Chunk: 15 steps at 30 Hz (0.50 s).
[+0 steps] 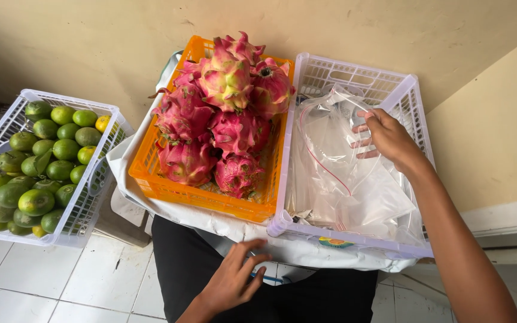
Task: Picking dragon fruits from a crate, placing them into a plastic zip-lock bag, and sealing the bag.
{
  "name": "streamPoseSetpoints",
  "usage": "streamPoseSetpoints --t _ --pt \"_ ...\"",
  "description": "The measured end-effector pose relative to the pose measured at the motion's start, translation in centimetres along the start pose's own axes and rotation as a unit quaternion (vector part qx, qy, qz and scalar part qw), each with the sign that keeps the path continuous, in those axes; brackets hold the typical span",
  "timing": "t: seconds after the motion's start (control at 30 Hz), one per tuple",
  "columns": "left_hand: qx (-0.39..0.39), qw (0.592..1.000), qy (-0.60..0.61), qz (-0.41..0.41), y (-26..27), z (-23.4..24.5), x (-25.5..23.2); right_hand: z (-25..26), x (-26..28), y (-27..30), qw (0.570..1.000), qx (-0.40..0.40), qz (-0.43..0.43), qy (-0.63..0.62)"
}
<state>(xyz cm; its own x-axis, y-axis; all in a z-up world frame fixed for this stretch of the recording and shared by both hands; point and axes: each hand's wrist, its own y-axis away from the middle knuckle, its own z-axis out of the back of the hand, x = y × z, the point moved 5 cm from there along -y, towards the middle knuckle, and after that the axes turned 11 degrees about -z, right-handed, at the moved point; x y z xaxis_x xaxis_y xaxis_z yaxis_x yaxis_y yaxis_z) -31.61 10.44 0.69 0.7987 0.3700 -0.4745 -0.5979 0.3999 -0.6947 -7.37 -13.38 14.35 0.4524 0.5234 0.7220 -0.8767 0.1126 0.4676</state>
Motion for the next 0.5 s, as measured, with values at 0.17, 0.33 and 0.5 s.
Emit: streamPoseSetpoints --t 0.17,0.33,0.5 --pt "0.281 0.955 0.1 0.0 8.2 -5.8 2.2 -0.8 1.7 -0.2 0.999 0.006 -0.014 -0.036" --pt "0.201 0.974 0.079 0.061 7.8 -6.0 3.7 -0.7 3.7 1.7 0.996 0.009 0.021 -0.081" --pt "0.203 0.97 0.081 0.109 8.1 -6.5 4.2 -1.0 4.8 3.3 0.994 0.008 0.031 -0.101"
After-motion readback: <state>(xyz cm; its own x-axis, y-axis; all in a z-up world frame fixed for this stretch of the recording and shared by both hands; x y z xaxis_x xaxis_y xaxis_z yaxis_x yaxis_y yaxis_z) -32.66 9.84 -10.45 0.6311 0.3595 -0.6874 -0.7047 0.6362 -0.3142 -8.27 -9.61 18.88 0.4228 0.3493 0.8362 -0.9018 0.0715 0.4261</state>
